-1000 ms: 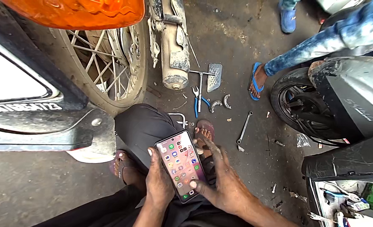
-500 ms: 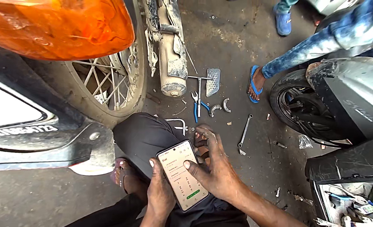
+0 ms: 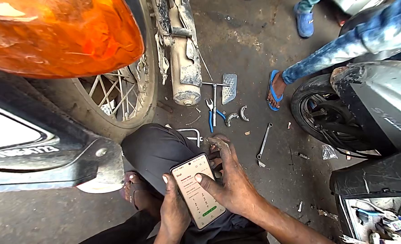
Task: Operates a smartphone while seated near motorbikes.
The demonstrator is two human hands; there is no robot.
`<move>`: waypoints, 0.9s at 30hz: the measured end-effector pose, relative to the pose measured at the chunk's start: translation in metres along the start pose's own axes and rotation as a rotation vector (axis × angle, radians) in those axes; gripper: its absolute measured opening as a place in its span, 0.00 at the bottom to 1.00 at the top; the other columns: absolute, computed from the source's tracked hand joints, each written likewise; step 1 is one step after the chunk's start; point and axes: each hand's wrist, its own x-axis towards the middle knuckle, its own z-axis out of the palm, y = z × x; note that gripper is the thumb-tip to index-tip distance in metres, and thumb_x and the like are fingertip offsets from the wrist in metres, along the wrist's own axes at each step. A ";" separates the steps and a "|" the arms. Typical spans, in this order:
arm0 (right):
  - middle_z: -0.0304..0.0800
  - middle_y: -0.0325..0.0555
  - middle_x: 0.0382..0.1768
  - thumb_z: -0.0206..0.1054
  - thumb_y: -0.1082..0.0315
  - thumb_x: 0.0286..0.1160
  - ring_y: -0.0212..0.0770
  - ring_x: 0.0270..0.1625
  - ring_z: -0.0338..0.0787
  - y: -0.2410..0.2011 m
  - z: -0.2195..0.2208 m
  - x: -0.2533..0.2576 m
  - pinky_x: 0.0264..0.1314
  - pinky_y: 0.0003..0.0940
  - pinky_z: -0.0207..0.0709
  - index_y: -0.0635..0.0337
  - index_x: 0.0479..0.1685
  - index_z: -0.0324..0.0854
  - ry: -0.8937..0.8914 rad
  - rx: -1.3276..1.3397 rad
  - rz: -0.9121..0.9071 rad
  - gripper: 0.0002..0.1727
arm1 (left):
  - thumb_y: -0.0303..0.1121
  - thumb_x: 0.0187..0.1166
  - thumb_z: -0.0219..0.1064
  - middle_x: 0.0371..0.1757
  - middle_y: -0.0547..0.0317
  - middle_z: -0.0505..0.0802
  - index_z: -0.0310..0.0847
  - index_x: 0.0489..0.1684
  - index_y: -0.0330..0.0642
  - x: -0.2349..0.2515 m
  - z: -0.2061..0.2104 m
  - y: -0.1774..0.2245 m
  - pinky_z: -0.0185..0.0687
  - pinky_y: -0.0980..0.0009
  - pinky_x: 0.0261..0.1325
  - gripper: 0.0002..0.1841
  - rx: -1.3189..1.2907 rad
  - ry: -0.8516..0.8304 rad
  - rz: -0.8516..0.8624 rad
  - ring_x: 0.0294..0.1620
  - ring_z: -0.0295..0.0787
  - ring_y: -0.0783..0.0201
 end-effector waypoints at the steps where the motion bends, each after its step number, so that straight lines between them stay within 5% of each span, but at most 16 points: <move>1: 0.70 0.41 0.74 0.76 0.41 0.68 0.32 0.58 0.87 0.000 0.000 0.000 0.51 0.37 0.90 0.30 0.89 0.58 -0.001 -0.004 0.002 0.46 | 0.68 0.83 0.46 0.50 0.67 0.97 0.87 0.59 0.58 0.000 0.000 0.000 0.91 0.70 0.60 0.31 0.005 0.008 -0.005 0.54 0.94 0.73; 16: 0.74 0.42 0.70 0.75 0.40 0.70 0.33 0.53 0.87 0.008 -0.005 -0.003 0.47 0.39 0.89 0.31 0.89 0.59 0.024 -0.003 0.001 0.45 | 0.69 0.82 0.46 0.50 0.67 0.98 0.87 0.59 0.59 -0.002 0.001 0.001 0.91 0.70 0.60 0.32 -0.014 -0.002 -0.026 0.54 0.95 0.72; 27: 0.69 0.48 0.80 0.75 0.40 0.69 0.37 0.68 0.84 0.036 -0.009 -0.058 0.61 0.37 0.87 0.43 0.90 0.58 -0.091 -0.051 0.069 0.49 | 0.73 0.81 0.42 0.55 0.53 0.96 0.84 0.65 0.55 -0.001 -0.008 -0.002 0.92 0.58 0.59 0.38 0.021 -0.062 -0.085 0.58 0.95 0.56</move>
